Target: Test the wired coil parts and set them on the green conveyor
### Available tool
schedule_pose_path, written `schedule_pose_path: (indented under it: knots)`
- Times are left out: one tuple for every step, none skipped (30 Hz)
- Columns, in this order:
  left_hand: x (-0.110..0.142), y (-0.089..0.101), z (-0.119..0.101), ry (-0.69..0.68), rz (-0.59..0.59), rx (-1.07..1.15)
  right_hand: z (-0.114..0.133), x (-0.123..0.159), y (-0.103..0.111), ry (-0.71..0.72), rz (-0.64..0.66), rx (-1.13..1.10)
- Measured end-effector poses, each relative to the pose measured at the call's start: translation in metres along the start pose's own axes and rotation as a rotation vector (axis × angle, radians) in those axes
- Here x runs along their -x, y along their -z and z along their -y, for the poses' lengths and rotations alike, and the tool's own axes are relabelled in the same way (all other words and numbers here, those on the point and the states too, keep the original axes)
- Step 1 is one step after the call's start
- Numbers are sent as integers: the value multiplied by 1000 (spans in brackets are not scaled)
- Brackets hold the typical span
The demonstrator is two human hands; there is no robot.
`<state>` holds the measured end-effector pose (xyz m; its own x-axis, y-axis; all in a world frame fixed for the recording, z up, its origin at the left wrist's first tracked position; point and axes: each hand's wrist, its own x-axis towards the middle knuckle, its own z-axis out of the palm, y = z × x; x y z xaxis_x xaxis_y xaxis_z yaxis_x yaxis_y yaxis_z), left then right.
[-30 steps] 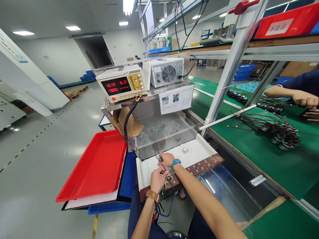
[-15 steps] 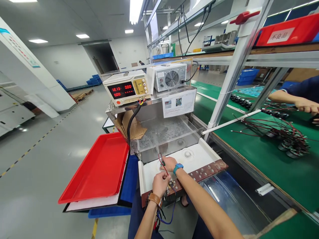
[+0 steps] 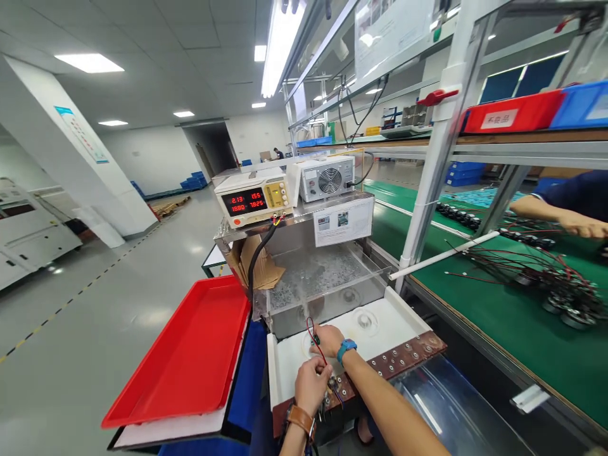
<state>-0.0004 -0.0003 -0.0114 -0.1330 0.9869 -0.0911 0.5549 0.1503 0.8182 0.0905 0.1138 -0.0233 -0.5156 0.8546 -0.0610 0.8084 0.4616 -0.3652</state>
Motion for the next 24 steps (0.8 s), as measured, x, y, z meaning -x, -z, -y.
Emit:
schedule_pose_path:
  knots:
    - [1, 1, -2, -12, -7, 9, 2, 1, 2, -14, -27, -18]
    - [2, 3, -3, -30, -17, 34, 3, 3, 5, -34, -71, -51]
    - [2, 4, -3, -49, -28, 74, 4, 5, 8, -61, -132, -101]
    - [2, 5, -3, -63, -40, 125, 3, 7, 12, -99, -206, -164]
    - [1, 6, -3, -68, -50, 181, 0, 8, 18, -150, -286, -237]
    - [-1, 7, -2, -59, -60, 233, -6, 11, 26, -218, -372, -314]
    - [-4, 7, -2, -35, -66, 282, -17, 15, 36, -299, -464, -390]
    - [-6, 6, -1, -4, -68, 326, -31, 21, 48, -386, -562, -457]
    - [-8, 6, 0, 28, -63, 364, -49, 30, 62, -475, -663, -511]
    - [-10, 5, 1, 56, -53, 393, -71, 43, 77, -565, -769, -546]
    - [-11, 5, 1, 77, -43, 411, -95, 59, 93, -653, -876, -560]
    - [-11, 4, 2, 90, -32, 418, -122, 79, 109, -742, -978, -556]
    - [-12, 4, 3, 98, -22, 416, -150, 101, 125, -845, -1077, -532]
    - [-12, 4, 4, 105, -14, 411, -178, 126, 139, -926, -1159, -500]
    - [-13, 3, 5, 110, -3, 405, -205, 151, 153, -1011, -1215, -469]
    - [-14, 3, 6, 115, 6, 398, -231, 177, 164, -1095, -1237, -443]
    - [-16, 3, 8, 119, 15, 391, -254, 203, 173, -1171, -1236, -406]
    - [-18, 2, 9, 124, 21, 383, -275, 228, 180, -1249, -1236, -360]
    - [-19, 2, 10, 130, 24, 375, -294, 251, 185, -1310, -1227, -321]
    - [-21, 2, 11, 134, 23, 368, -309, 272, 188, -1367, -1212, -291]
    - [-23, 1, 12, 136, 18, 364, -323, 291, 190, -1415, -1192, -267]
    - [-25, 2, 13, 133, 15, 363, -335, 305, 190, -1450, -1165, -251]
    - [-27, 2, 14, 129, 17, 361, -345, 317, 189, -1475, -1136, -236]
    - [-29, 3, 15, 126, 21, 356, -354, 325, 187, -1484, -1109, -218]
